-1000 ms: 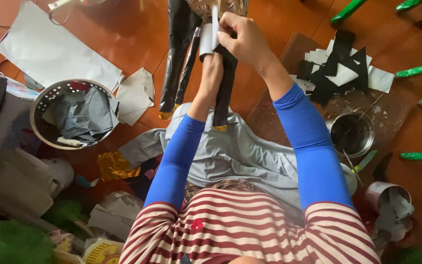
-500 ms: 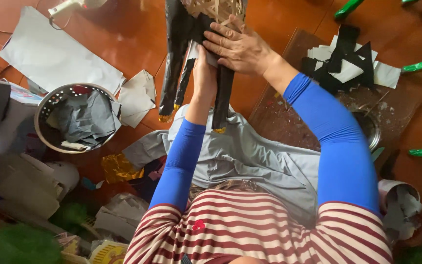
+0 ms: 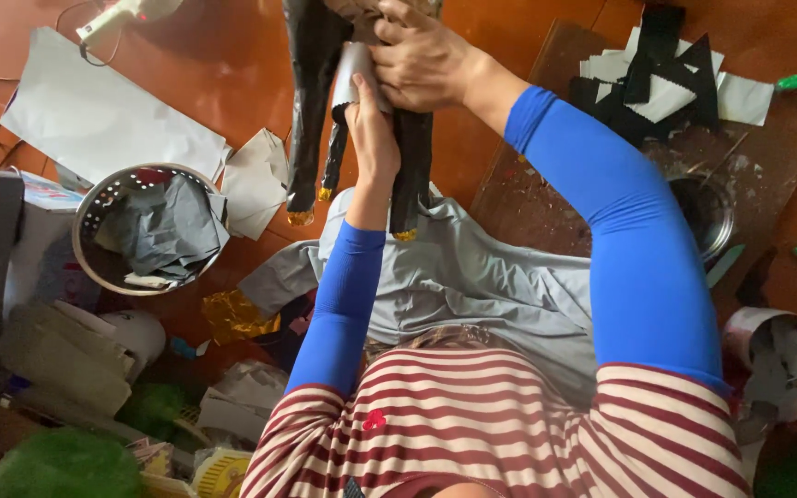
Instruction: Assembling and covering a structural frame with paper strips using glue and a brush.
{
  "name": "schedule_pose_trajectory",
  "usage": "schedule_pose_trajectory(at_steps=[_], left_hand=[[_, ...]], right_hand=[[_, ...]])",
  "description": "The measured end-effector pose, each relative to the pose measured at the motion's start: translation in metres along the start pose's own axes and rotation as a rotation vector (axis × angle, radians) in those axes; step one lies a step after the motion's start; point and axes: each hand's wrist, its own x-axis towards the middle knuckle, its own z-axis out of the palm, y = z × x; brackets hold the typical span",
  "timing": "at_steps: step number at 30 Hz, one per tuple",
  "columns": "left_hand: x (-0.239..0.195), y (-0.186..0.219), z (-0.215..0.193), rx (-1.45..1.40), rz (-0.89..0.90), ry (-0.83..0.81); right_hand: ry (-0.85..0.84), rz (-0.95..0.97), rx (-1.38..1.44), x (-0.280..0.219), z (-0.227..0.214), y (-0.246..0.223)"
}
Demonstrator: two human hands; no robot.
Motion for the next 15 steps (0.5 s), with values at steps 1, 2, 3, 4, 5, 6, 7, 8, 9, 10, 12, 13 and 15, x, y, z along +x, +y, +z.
schedule_pose_trajectory(at_steps=[1, 2, 3, 4, 5, 6, 7, 8, 9, 10, 12, 13, 15], left_hand=[[0.003, -0.005, -0.005, 0.001, -0.002, -0.002], [0.006, -0.009, -0.009, 0.043, 0.000, -0.006], [0.009, -0.013, -0.014, 0.083, 0.004, -0.006], [0.004, 0.002, -0.001, 0.083, 0.005, -0.005], [-0.001, 0.017, 0.010, 0.122, 0.067, -0.065], [-0.006, 0.033, 0.021, 0.162, 0.128, -0.127], [-0.003, 0.029, 0.018, 0.161, 0.133, -0.125], [0.000, 0.024, 0.014, 0.296, 0.159, -0.124], [0.003, 0.019, 0.013, 0.427, 0.185, -0.121], [0.008, 0.016, 0.014, 0.421, 0.192, -0.119], [0.010, 0.006, 0.016, 0.628, 0.295, -0.090], [0.022, -0.010, 0.007, 0.624, 0.300, -0.087], [0.044, -0.041, -0.014, 1.670, 0.314, -0.292]], right_hand=[[-0.001, 0.003, -0.001, 0.001, 0.005, -0.001], [0.068, 0.032, -0.003, 0.002, 0.009, -0.001], [0.138, 0.056, -0.003, 0.004, 0.013, -0.002], [0.139, 0.055, -0.002, 0.005, 0.007, 0.000], [-0.007, 0.086, 0.078, 0.007, 0.002, 0.001], [-0.153, 0.116, 0.158, 0.010, -0.003, 0.002], [-0.150, 0.111, 0.156, 0.006, -0.008, -0.001], [0.035, 0.243, 0.447, 0.002, -0.014, -0.005], [0.224, 0.368, 0.732, -0.002, -0.020, -0.006], [0.222, 0.361, 0.728, -0.006, -0.021, -0.018], [0.537, 0.948, 0.811, -0.018, -0.024, -0.046], [0.537, 0.941, 0.809, -0.020, -0.022, -0.056], [0.403, 1.348, 0.869, -0.024, -0.019, -0.081]])
